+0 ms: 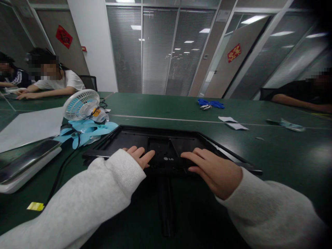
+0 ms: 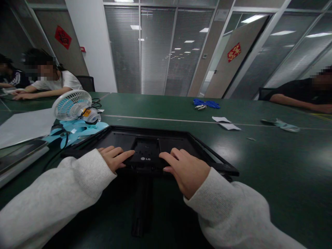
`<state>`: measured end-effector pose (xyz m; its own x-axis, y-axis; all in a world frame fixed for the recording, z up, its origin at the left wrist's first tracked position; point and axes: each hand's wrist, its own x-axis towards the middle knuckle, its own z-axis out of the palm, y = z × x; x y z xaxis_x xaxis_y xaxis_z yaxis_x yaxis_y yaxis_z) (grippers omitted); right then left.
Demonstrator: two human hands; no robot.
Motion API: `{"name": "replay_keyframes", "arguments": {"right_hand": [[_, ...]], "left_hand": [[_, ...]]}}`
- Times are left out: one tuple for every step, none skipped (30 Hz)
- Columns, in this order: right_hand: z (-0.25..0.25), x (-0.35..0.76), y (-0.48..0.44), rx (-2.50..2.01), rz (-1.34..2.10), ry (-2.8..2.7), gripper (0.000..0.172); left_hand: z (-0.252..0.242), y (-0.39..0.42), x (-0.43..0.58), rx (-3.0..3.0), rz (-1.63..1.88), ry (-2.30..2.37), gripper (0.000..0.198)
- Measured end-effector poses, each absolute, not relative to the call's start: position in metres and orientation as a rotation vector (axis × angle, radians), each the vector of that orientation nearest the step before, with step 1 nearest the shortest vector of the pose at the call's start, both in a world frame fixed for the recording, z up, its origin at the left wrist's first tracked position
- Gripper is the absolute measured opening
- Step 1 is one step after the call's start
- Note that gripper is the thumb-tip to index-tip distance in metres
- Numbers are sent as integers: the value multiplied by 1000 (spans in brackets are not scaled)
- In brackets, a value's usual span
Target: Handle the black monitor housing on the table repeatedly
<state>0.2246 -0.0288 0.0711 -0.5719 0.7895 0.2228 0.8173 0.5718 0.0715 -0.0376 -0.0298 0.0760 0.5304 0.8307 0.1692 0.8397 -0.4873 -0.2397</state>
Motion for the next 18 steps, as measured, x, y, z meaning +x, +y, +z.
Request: {"name": "replay_keyframes", "arguments": {"right_hand": [[71,225,-29,-1366,-226,-2634,30],[71,224,-30,-1374,-199,-2633,29],[71,224,-30,-1382,-173,-2632,29],[71,224,-30,-1391,-149,-2631,28],[71,224,-31,-1401,-133,-2629,28],[71,224,-31,-1412,-123,-2627,28],[71,224,-31,-1423,-116,-2626,28],[72,224,-31,-1435,-109,-2627,28],[72,225,-32,-1446,-104,-2629,28],[73,226,-32,-1457,-100,-2633,28],[73,227,-31,-1465,-94,-2638,27],[73,229,-31,-1468,-86,-2642,27],[73,231,-30,-1470,-79,-2646,26],[72,232,-30,-1469,-72,-2648,26],[72,234,-29,-1467,-67,-2650,26],[71,235,-29,-1468,-63,-2649,26],[71,235,-29,-1471,-61,-2649,26],[71,235,-29,-1473,-60,-2649,26]], "left_hand": [[76,-30,-37,-2487,-31,-1395,37],[76,-30,-37,-2493,-18,-1395,37],[76,-30,-37,-2500,-6,-1395,38],[76,-31,-37,-2507,3,-1395,38],[76,-31,-36,-2515,8,-1394,39],[77,-31,-36,-2524,10,-1393,39],[77,-31,-36,-2533,9,-1391,39],[76,-31,-35,-2541,8,-1389,39],[76,-30,-35,-2550,7,-1384,39],[75,-30,-34,-2559,4,-1377,39],[74,-30,-34,-2568,-1,-1366,39],[73,-29,-33,-2578,-9,-1353,40],[72,-29,-32,-2586,-19,-1339,40],[71,-29,-32,-2593,-28,-1325,40],[71,-28,-31,-2599,-36,-1314,39],[70,-28,-31,-2604,-41,-1308,39],[71,-28,-32,-2606,-43,-1308,39],[72,-28,-32,-2605,-41,-1313,38]]}}
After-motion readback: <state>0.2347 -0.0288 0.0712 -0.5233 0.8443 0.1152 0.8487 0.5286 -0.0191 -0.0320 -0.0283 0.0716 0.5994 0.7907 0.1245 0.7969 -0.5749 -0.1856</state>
